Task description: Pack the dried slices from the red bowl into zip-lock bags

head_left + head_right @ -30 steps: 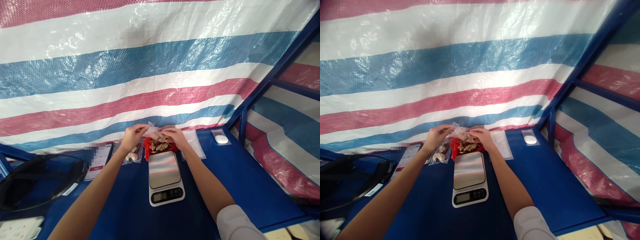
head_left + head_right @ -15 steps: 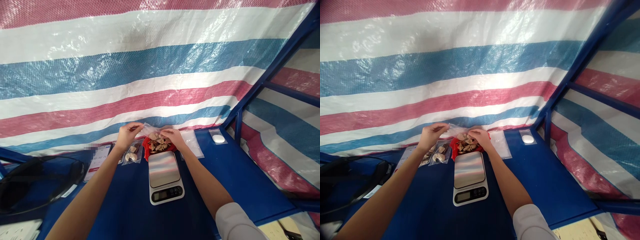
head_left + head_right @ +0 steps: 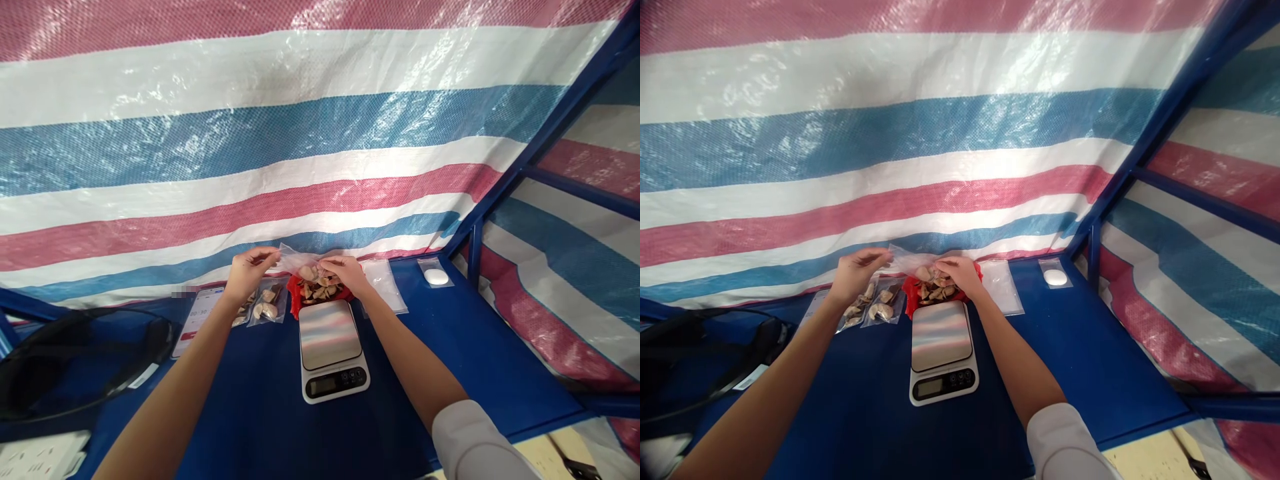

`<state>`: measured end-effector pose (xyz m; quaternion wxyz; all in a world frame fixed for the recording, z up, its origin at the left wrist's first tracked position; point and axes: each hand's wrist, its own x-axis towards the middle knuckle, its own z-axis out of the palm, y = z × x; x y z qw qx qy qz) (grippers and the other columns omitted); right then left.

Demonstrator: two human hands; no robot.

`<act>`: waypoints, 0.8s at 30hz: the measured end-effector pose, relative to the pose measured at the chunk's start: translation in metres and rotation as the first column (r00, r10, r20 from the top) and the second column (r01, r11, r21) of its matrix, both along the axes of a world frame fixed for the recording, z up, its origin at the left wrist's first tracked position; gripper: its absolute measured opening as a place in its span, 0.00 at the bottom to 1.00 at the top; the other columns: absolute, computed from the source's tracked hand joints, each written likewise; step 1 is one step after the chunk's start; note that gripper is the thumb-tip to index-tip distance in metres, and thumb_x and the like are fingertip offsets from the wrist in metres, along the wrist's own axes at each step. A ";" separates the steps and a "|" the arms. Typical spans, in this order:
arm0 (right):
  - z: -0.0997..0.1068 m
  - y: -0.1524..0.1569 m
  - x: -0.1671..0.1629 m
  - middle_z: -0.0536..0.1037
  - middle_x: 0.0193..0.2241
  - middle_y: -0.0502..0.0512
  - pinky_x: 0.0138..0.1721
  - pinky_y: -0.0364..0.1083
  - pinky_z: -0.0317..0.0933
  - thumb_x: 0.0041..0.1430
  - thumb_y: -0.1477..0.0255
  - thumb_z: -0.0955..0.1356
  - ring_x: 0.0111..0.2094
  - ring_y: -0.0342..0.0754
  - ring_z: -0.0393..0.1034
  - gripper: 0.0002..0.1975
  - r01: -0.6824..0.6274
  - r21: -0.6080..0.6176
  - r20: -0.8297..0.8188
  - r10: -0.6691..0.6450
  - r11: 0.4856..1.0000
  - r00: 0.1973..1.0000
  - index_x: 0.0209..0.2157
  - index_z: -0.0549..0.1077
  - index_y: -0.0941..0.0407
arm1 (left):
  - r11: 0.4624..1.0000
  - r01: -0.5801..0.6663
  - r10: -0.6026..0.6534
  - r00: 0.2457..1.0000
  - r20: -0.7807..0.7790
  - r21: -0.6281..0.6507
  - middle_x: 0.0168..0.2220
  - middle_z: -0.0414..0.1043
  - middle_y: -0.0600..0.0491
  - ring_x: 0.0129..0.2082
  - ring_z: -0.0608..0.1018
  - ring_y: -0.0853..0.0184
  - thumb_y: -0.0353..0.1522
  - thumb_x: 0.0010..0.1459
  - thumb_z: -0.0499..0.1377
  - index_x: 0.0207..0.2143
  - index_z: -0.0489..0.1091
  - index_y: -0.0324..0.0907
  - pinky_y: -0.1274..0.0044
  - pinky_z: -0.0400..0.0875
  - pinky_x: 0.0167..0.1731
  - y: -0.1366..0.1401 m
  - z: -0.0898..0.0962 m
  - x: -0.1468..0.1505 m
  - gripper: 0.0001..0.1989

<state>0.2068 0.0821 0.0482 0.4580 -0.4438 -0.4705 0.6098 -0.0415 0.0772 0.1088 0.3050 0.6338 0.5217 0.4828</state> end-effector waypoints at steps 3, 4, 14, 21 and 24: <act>0.002 -0.001 0.000 0.84 0.34 0.53 0.33 0.46 0.77 0.53 0.62 0.74 0.37 0.51 0.79 0.11 -0.010 0.005 0.010 0.010 1.000 1.000 0.35 0.83 0.53 | 1.000 -0.003 0.003 1.000 0.011 -0.012 0.35 0.83 0.48 0.33 0.82 0.61 0.54 0.46 0.70 0.35 0.81 0.41 0.70 0.79 0.38 -0.002 -0.003 -0.006 0.27; 0.002 -0.002 0.000 0.84 0.34 0.53 0.33 0.46 0.77 0.53 0.62 0.74 0.36 0.51 0.79 0.11 -0.010 0.010 0.020 0.010 1.000 1.000 0.35 0.83 0.53 | 1.000 -0.002 0.002 1.000 0.012 -0.020 0.35 0.83 0.48 0.33 0.82 0.61 0.55 0.46 0.70 0.35 0.81 0.41 0.71 0.79 0.38 -0.003 -0.005 -0.007 0.27; -0.005 0.000 0.006 0.83 0.32 0.53 0.36 0.49 0.78 0.49 0.64 0.76 0.34 0.51 0.78 0.11 0.027 0.020 0.043 -0.028 0.999 0.999 0.34 0.83 0.54 | 0.997 0.057 -0.067 0.980 -0.189 -0.058 0.33 0.83 0.48 0.35 0.82 0.58 0.58 0.51 0.64 0.36 0.81 0.42 0.71 0.77 0.38 -0.002 -0.016 -0.009 0.29; -0.007 0.004 0.013 0.84 0.32 0.54 0.34 0.49 0.78 0.48 0.64 0.76 0.34 0.52 0.79 0.14 0.045 0.015 0.096 -0.046 0.999 0.994 0.37 0.82 0.55 | 0.998 0.061 -0.064 0.967 -0.248 -0.017 0.34 0.83 0.47 0.33 0.81 0.59 0.59 0.54 0.61 0.36 0.81 0.41 0.72 0.75 0.35 0.005 -0.021 -0.004 0.30; -0.005 0.002 0.008 0.84 0.32 0.54 0.33 0.49 0.77 0.49 0.63 0.76 0.35 0.52 0.80 0.15 -0.033 0.034 0.144 0.027 0.999 0.989 0.38 0.83 0.54 | 0.999 0.047 -0.044 0.965 -0.260 0.007 0.35 0.83 0.48 0.34 0.82 0.59 0.59 0.54 0.60 0.36 0.81 0.42 0.72 0.75 0.36 0.004 -0.019 -0.003 0.29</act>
